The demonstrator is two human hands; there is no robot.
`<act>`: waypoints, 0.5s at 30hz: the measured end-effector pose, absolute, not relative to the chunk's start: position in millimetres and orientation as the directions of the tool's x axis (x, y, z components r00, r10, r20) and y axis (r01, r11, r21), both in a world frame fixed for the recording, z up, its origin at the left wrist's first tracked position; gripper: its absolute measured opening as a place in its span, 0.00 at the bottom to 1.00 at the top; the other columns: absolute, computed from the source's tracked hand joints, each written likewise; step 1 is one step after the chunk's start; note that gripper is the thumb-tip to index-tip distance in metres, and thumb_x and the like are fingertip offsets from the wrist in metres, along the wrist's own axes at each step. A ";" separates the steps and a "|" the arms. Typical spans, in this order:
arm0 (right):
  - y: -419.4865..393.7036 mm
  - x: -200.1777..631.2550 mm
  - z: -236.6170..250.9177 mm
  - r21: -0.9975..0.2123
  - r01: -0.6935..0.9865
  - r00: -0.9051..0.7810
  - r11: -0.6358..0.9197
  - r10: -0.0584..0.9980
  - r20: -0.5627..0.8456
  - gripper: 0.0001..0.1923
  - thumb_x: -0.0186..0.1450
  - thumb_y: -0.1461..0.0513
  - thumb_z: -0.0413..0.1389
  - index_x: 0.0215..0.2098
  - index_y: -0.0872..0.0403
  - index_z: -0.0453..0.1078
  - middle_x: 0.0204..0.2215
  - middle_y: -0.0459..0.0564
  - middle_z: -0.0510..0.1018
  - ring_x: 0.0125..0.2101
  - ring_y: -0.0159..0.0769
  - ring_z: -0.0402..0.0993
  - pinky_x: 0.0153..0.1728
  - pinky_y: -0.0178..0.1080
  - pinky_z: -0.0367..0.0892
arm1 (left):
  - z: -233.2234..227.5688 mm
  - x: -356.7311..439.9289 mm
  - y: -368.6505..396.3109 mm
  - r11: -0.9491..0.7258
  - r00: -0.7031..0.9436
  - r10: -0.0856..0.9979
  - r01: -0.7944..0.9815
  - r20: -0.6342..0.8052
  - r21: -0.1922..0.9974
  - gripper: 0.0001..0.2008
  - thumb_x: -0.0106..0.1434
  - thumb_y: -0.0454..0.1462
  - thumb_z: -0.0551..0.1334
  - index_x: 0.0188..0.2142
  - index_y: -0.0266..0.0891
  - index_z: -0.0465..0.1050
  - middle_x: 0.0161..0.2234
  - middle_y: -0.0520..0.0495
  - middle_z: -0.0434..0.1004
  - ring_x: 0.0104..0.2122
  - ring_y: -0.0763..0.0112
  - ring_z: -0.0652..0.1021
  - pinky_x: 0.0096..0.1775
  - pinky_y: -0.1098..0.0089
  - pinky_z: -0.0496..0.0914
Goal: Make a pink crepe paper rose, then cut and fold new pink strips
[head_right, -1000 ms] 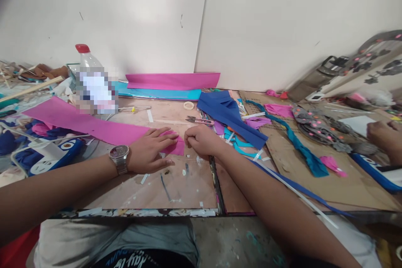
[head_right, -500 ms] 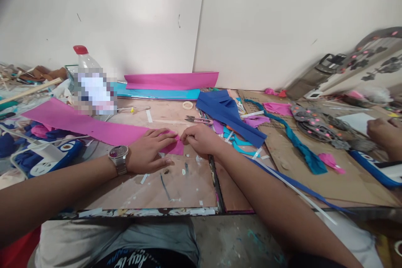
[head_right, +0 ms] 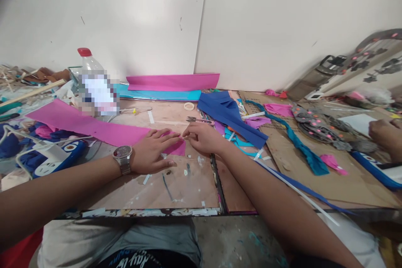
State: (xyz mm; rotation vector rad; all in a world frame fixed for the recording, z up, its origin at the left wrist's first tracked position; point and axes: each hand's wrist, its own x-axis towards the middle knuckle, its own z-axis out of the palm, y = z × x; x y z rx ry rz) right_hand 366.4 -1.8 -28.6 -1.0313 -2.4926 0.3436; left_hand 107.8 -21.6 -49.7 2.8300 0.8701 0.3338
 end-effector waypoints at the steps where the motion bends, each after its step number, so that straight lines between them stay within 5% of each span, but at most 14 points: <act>1: -1.4 366.2 -29.2 -0.380 0.610 -0.641 0.695 0.715 0.279 0.14 0.60 0.71 0.56 0.40 0.52 0.78 0.37 0.50 0.82 0.40 0.41 0.77 0.44 0.41 0.71 | -50.0 107.6 -21.4 -0.821 0.810 0.565 0.531 0.160 0.209 0.40 0.66 0.62 0.50 0.70 0.47 0.53 0.69 0.42 0.60 0.66 0.42 0.59 0.59 0.44 0.57; 15: -1.4 363.7 -31.8 -0.416 0.665 -0.589 0.620 0.778 0.218 0.10 0.65 0.62 0.60 0.44 0.53 0.77 0.31 0.49 0.81 0.30 0.35 0.75 0.33 0.35 0.67 | -47.4 110.2 -20.6 -0.825 0.815 0.559 0.530 0.150 0.196 0.40 0.64 0.64 0.51 0.69 0.51 0.56 0.67 0.41 0.62 0.64 0.37 0.61 0.57 0.41 0.57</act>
